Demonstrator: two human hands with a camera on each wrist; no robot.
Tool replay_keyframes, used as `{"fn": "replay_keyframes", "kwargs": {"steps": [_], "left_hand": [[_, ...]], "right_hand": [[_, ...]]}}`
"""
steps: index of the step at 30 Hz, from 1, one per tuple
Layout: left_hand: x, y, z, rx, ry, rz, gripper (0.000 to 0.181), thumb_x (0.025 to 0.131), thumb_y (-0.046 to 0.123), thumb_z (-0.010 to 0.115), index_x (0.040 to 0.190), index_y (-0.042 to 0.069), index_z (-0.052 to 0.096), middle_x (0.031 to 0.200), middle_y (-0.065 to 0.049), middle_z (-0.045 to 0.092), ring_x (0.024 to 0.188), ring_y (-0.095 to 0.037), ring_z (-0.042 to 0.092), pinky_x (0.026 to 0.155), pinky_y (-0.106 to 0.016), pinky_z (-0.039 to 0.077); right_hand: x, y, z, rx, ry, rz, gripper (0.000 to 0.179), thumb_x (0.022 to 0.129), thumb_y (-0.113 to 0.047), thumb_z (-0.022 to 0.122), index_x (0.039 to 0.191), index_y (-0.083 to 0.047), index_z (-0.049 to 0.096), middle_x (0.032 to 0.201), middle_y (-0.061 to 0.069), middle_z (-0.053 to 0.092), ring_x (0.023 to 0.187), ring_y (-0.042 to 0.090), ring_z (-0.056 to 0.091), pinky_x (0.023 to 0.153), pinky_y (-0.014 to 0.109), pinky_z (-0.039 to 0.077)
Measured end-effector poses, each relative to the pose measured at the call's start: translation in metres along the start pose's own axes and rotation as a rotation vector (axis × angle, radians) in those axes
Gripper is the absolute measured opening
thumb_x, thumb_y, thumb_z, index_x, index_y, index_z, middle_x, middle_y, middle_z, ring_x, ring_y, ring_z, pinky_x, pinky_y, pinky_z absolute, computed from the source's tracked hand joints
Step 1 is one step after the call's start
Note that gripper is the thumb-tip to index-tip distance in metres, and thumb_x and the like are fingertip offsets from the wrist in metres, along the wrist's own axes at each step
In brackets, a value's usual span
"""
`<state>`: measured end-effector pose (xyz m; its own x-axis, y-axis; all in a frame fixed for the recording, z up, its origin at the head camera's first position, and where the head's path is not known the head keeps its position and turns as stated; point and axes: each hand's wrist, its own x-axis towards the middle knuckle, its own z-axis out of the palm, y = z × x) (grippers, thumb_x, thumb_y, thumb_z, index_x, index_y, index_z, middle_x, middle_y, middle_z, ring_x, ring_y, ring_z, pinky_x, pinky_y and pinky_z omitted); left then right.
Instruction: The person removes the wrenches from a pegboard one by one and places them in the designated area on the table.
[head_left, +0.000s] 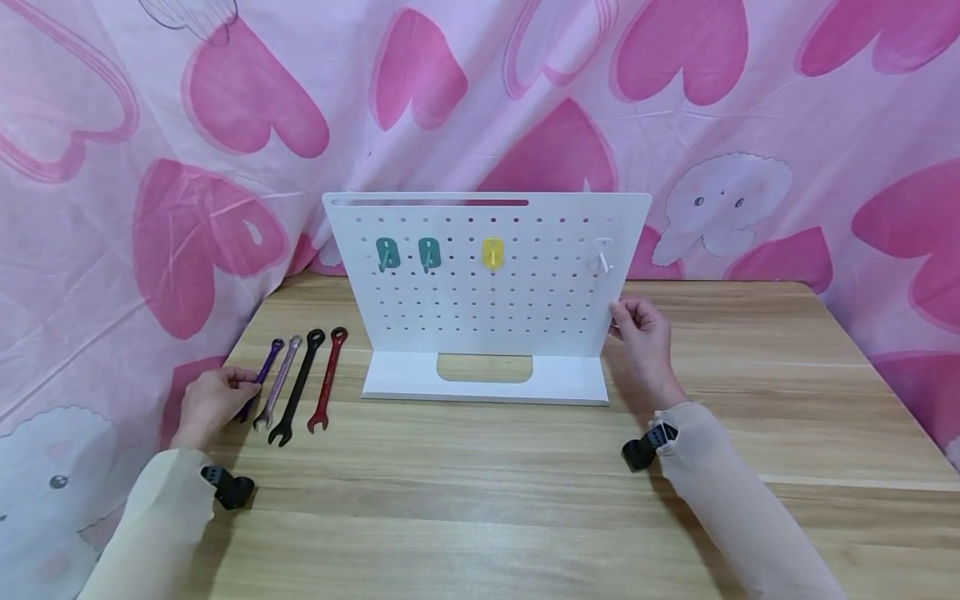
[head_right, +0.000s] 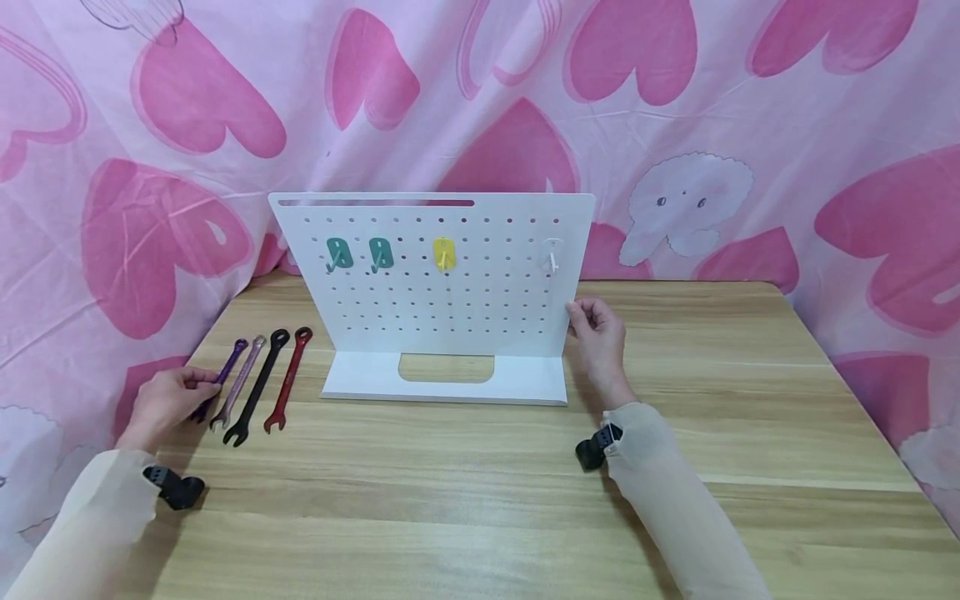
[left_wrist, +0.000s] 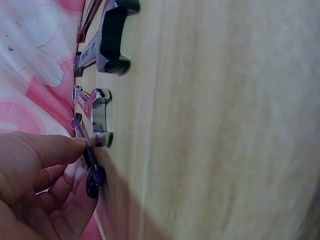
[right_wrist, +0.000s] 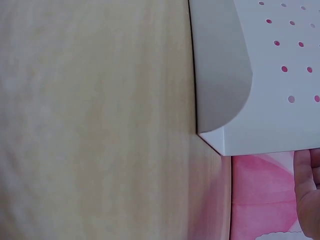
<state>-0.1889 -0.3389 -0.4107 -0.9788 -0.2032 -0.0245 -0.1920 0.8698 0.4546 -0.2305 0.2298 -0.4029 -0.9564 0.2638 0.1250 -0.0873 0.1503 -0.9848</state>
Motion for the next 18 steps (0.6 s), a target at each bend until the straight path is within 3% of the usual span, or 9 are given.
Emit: {"fn": "replay_keyframes", "kwargs": {"steps": [8,18], "left_hand": [[-0.0003,0.0017,0.0001,0.029,0.028,0.0,0.025,0.086,0.019,0.063,0.098,-0.002,0.068,0.094,-0.024,0.066,0.084,-0.041,0.057,0.063,-0.041,0.04],[0.0001,0.0017,-0.0004,0.037,0.014,-0.029,0.023,0.086,0.019,0.062,0.097,-0.001,0.067,0.091,-0.023,0.066,0.079,-0.037,0.055,0.061,-0.037,0.038]], "right_hand": [[-0.0006,-0.0005,0.0007,0.009,0.007,-0.006,0.034,0.092,-0.034,0.054,0.107,-0.003,0.058,0.104,0.001,0.061,0.096,0.01,0.062,0.081,0.021,0.053],[-0.0009,-0.0001,0.001,0.001,0.008,-0.014,0.033,0.093,-0.033,0.054,0.108,-0.003,0.058,0.103,0.001,0.06,0.096,0.009,0.062,0.082,0.021,0.053]]}}
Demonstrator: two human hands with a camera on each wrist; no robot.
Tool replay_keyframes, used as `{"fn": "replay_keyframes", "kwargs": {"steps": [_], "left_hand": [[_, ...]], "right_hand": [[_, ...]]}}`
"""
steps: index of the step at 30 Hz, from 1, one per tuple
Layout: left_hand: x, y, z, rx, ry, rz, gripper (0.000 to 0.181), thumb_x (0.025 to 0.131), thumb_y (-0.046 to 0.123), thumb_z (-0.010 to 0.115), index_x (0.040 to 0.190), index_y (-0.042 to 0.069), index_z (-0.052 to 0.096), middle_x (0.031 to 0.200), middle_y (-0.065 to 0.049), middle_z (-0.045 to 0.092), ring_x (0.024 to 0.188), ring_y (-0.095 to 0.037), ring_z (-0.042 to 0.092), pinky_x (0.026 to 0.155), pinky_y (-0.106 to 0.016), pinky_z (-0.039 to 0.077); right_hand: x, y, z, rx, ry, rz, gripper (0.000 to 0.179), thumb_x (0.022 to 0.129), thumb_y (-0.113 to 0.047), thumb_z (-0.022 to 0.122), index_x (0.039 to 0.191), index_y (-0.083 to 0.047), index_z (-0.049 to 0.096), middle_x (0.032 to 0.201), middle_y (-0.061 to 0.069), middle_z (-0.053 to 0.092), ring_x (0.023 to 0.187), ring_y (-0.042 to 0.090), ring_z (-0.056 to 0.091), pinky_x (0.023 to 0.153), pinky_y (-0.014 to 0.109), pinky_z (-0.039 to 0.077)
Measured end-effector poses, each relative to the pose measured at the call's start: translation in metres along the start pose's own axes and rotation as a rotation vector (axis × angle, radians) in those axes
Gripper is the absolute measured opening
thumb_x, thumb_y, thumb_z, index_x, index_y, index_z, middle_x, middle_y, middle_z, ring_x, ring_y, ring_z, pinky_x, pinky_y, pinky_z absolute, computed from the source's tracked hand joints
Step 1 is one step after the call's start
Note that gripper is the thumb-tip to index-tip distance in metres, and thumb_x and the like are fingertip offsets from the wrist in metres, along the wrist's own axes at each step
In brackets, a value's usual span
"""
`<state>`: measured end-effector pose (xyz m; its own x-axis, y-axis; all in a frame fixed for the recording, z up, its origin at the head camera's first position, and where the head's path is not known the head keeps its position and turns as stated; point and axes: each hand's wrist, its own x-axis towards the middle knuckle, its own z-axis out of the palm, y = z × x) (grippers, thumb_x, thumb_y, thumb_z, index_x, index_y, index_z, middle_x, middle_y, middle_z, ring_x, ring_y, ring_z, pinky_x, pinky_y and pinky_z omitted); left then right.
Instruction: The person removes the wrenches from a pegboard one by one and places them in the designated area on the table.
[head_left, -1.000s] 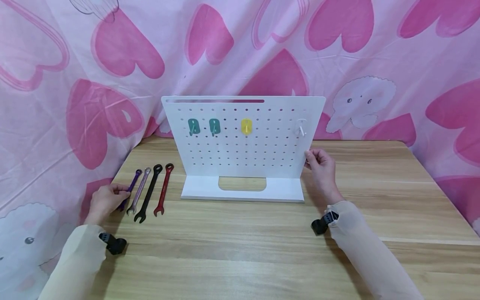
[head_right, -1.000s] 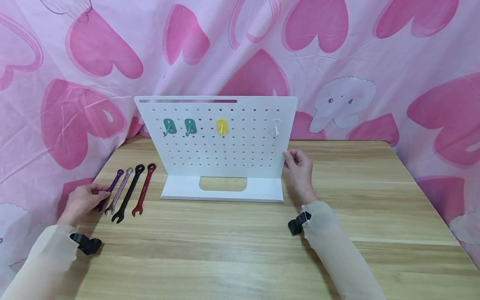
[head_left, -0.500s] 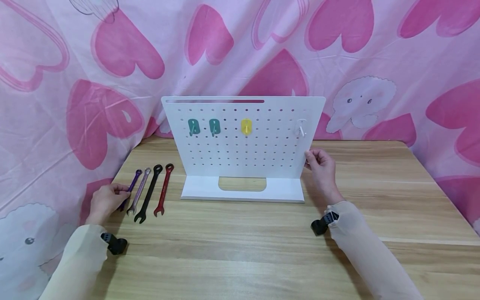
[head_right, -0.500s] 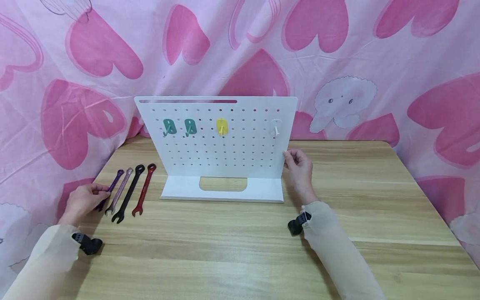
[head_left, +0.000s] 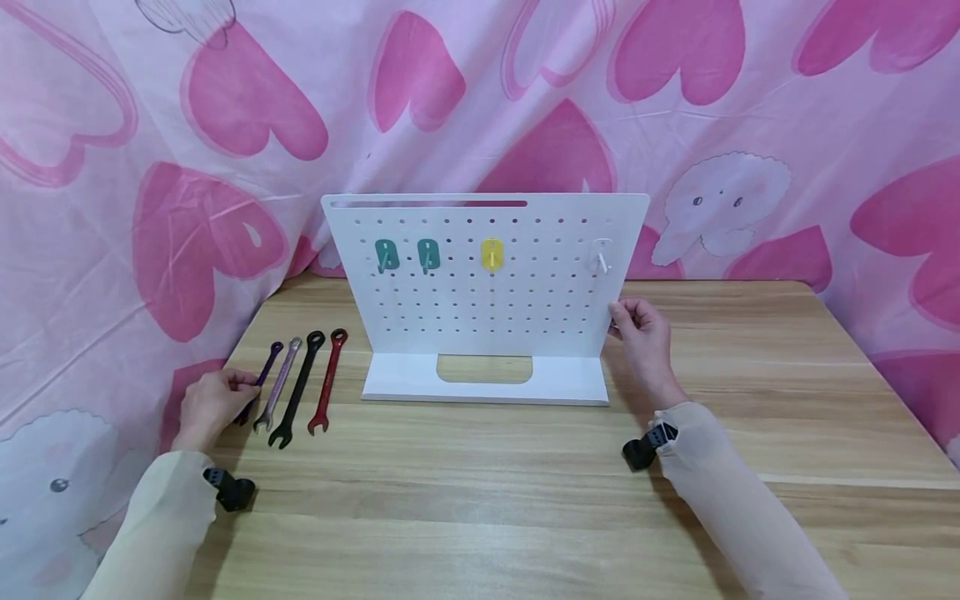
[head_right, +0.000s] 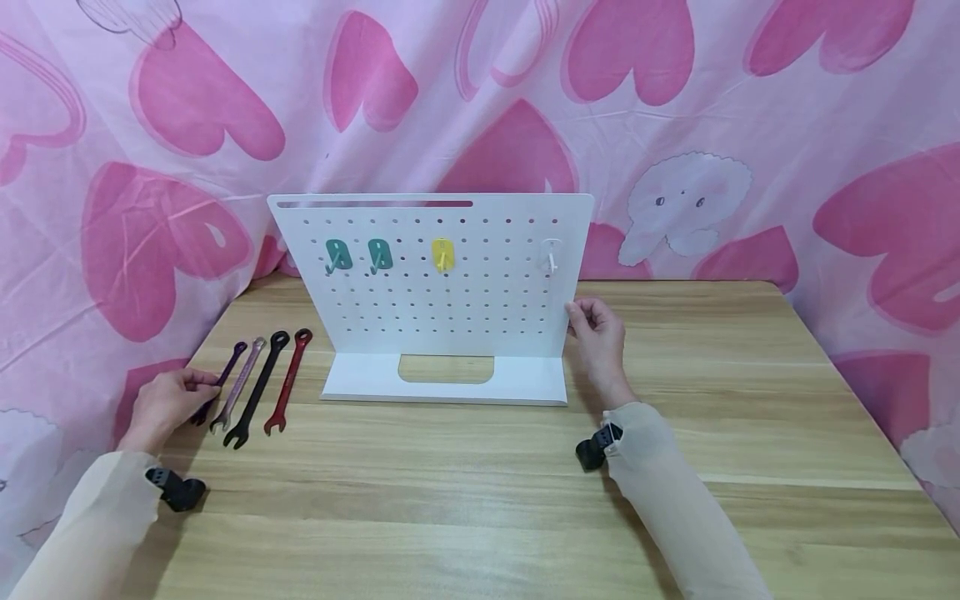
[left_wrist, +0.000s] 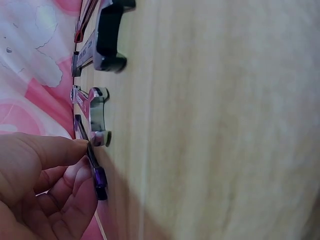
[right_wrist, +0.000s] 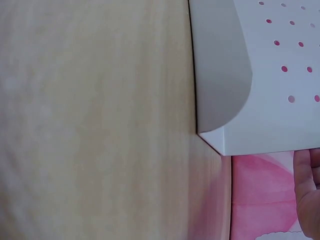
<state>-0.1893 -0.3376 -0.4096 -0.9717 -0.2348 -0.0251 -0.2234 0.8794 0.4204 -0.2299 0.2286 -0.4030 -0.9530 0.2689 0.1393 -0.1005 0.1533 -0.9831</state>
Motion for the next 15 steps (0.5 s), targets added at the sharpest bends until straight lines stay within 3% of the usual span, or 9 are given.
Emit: {"fn": "replay_keyframes", "kwargs": {"steps": [10,15], "left_hand": [[0.0013,0.001,-0.0036,0.012,-0.04,0.001,0.026,0.088,0.021,0.06,0.1,-0.001,0.065,0.094,-0.024,0.065,0.082,-0.038,0.056,0.063,-0.042,0.04],[0.0037,0.0094,-0.0065,0.023,-0.025,0.049,0.036,0.091,0.026,0.056,0.115,-0.001,0.061,0.106,-0.024,0.064,0.091,-0.041,0.058,0.065,-0.047,0.043]], "right_hand": [[0.0003,0.0008,-0.0001,-0.006,-0.005,0.008,0.034,0.092,-0.034,0.054,0.107,-0.004,0.058,0.103,0.001,0.061,0.096,0.01,0.063,0.082,0.021,0.053],[0.0004,-0.0003,-0.0019,0.006,-0.025,0.016,0.034,0.092,-0.035,0.055,0.105,-0.004,0.058,0.105,0.002,0.06,0.097,0.011,0.062,0.082,0.02,0.053]]}}
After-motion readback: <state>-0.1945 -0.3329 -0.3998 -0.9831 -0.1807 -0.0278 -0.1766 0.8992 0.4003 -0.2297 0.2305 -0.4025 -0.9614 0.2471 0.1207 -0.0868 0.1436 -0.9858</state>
